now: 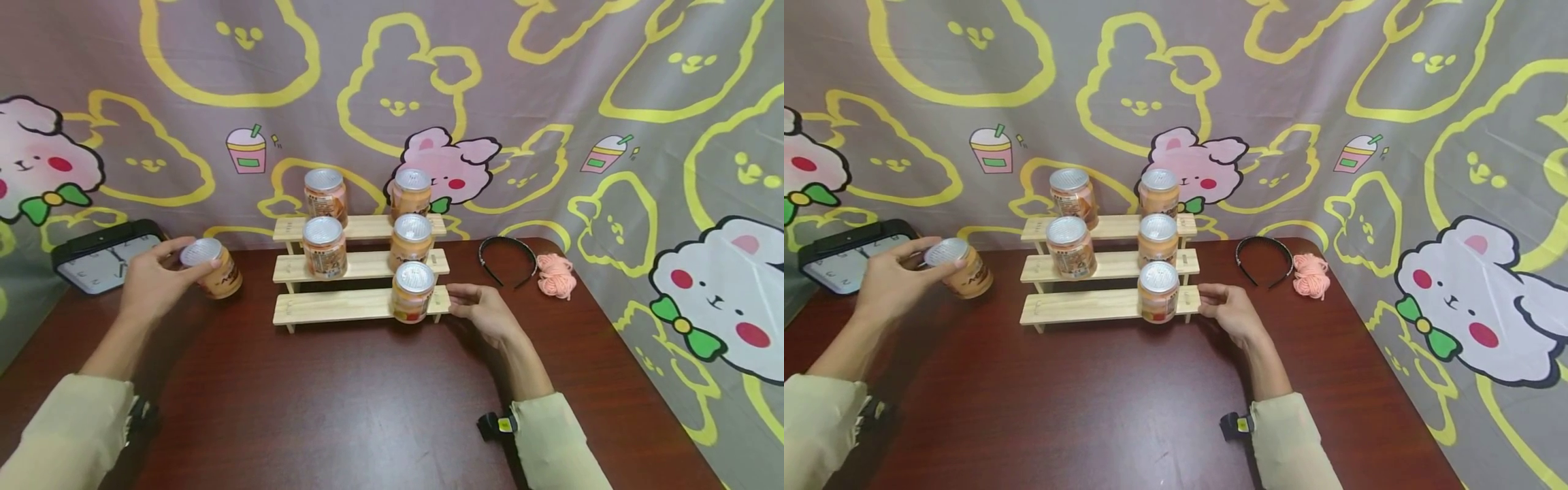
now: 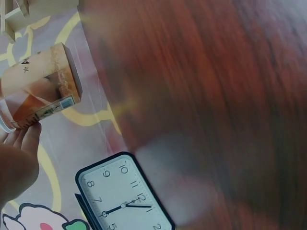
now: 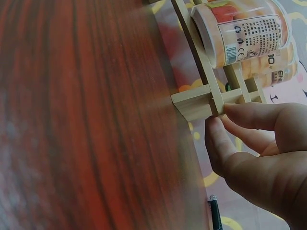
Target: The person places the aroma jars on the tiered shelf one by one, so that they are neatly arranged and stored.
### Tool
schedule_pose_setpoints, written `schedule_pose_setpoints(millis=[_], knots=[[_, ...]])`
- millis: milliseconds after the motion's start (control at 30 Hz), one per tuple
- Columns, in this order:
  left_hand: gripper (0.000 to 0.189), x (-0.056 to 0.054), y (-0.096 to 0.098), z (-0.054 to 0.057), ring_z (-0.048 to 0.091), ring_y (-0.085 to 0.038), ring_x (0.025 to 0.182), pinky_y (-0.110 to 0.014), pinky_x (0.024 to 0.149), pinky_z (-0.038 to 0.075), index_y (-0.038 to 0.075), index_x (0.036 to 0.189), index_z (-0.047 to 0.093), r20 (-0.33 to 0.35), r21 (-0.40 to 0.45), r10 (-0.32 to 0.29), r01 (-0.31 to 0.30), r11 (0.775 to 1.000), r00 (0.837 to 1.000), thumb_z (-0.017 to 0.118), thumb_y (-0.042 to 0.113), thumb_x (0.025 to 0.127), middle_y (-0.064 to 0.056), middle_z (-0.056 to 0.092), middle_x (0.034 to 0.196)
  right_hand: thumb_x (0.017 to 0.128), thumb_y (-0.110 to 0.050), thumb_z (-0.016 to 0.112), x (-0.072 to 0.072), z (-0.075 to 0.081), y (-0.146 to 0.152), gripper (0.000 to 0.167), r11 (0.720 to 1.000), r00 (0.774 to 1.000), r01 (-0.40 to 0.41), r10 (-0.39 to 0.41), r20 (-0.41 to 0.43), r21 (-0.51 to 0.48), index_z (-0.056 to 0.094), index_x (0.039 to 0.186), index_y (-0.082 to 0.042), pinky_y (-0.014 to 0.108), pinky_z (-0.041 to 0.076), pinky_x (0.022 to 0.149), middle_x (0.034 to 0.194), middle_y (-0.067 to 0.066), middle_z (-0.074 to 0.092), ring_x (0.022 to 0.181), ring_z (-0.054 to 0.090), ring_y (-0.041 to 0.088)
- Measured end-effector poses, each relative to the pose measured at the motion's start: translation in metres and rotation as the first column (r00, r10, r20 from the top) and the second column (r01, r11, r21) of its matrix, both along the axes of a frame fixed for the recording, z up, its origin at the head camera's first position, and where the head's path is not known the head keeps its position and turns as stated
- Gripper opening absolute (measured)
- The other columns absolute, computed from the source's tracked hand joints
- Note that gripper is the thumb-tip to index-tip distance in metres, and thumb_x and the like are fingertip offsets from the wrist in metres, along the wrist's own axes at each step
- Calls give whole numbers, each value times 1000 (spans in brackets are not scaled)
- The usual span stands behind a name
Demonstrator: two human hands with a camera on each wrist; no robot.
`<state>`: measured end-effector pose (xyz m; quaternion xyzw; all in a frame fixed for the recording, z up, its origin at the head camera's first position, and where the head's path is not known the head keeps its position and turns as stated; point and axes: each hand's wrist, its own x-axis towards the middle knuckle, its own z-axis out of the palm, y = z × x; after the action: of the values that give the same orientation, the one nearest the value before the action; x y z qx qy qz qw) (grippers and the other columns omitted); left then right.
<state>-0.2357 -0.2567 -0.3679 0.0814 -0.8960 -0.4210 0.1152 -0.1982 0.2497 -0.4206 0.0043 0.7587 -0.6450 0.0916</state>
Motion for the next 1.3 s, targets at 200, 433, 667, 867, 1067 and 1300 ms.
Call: schedule_pose_setpoints(millis=[200, 433, 667, 867, 1067, 1300], knots=[[74, 7, 0, 5, 58, -39, 120, -4, 70, 43, 0, 142, 56, -39, -1, -34, 34, 999, 999, 82, 41, 85, -25, 56, 140, 95, 12, 60, 0, 1, 0, 46, 1000, 1000, 0, 0, -10, 22, 50, 139, 16, 21, 53, 86, 134, 31, 57, 111, 60, 21], [64, 16, 1, 11, 57, 7, 91, -2, 69, 44, -2, 133, 63, -132, -12, -103, 102, 995, 986, 86, 32, 83, -26, 60, 129, 95, 13, 59, 0, -1, 0, 46, 1000, 1000, -2, 2, -4, 2, 48, 140, 16, 21, 53, 87, 138, 32, 53, 115, 59, 25], [68, 24, 5, 19, 62, -5, 98, -2, 71, 43, -1, 135, 61, -100, -61, -181, 175, 983, 978, 87, 34, 82, -23, 60, 128, 95, 11, 60, 0, -1, 0, 46, 1000, 1000, -4, 4, -11, 14, 49, 139, 16, 22, 53, 87, 135, 32, 55, 114, 59, 25], [69, 31, 10, 26, 62, -38, 111, -1, 72, 42, -1, 137, 60, -103, -92, -242, 233, 968, 965, 88, 29, 81, -25, 59, 129, 95, 11, 60, 0, 0, 0, 46, 1000, 1000, 1, -1, -5, 24, 49, 140, 15, 21, 53, 87, 135, 31, 56, 115, 58, 25], [67, 37, 16, 31, 66, -29, 106, -1, 72, 42, -1, 134, 62, -113, -117, -309, 296, 948, 944, 90, 25, 79, -26, 61, 128, 95, 11, 60, 0, 1, 0, 46, 999, 1000, 4, -4, -2, 36, 50, 140, 14, 21, 53, 86, 134, 30, 57, 112, 59, 22], [64, 40, 24, 36, 57, 11, 92, -4, 73, 46, 1, 132, 65, -127, -101, -367, 356, 929, 922, 91, 23, 78, -24, 63, 126, 94, 11, 60, 0, 0, -1, 46, 1000, 1000, -1, 1, -3, 30, 50, 139, 15, 21, 53, 86, 134, 30, 57, 110, 60, 20]])
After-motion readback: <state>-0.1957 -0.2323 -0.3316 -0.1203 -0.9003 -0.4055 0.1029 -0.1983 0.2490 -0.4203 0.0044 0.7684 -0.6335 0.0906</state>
